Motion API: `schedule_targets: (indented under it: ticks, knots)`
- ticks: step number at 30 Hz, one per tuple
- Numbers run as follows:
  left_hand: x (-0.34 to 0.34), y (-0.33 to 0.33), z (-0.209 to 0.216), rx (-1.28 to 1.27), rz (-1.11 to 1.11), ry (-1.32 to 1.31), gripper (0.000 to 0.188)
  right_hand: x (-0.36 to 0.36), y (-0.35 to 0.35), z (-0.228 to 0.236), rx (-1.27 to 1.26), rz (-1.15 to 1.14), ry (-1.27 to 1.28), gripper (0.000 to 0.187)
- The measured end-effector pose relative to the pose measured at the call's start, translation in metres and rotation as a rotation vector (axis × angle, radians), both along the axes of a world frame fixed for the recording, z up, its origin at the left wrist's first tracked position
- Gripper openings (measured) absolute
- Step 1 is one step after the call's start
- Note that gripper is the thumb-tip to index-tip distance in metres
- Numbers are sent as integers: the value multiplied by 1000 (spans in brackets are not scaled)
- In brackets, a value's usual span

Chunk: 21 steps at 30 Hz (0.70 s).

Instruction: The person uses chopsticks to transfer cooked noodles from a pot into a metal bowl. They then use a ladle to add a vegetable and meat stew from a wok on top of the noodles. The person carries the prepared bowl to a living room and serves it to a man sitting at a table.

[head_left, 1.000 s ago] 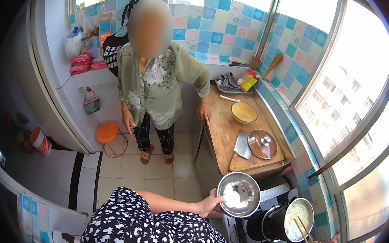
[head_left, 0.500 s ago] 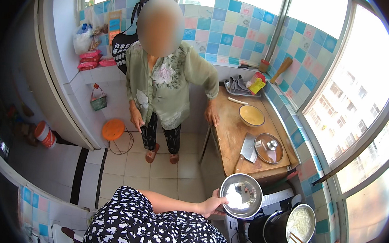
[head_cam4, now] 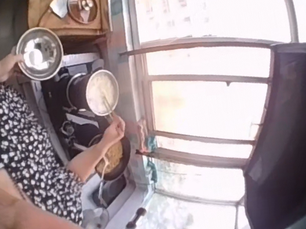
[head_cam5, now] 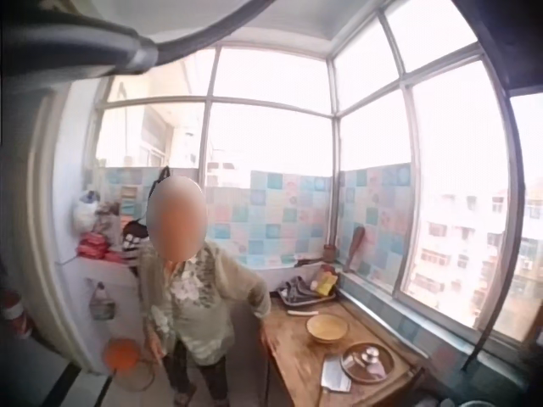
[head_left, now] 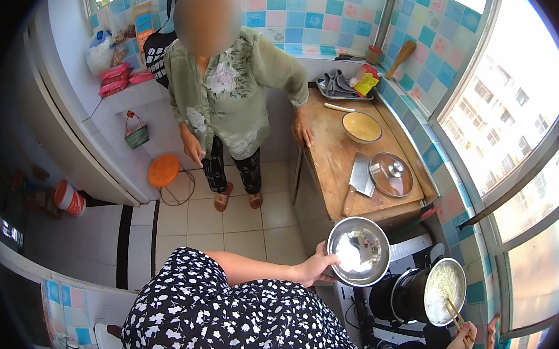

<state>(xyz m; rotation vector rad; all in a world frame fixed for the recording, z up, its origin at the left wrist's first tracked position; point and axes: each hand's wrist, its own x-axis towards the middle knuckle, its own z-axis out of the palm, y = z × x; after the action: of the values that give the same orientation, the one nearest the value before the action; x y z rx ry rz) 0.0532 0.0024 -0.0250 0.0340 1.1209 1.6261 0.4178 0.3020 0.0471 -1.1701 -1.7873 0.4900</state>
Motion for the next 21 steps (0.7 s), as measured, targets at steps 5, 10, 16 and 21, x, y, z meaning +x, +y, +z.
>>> schedule_targets:
  ticks: [5,10,16,21]
  knots:
    - [0,8,6,15,-76,0,66,-6,-16,8,-291,-73,98,38]
    - [1,8,5,-2,-85,44,54,-24,-6,2,-527,-55,364,38]
    - [-1,11,-7,34,-169,47,48,-22,-10,-5,-553,-25,621,35]
    - [2,13,-4,40,-183,37,46,-14,-20,10,-400,-48,649,33]
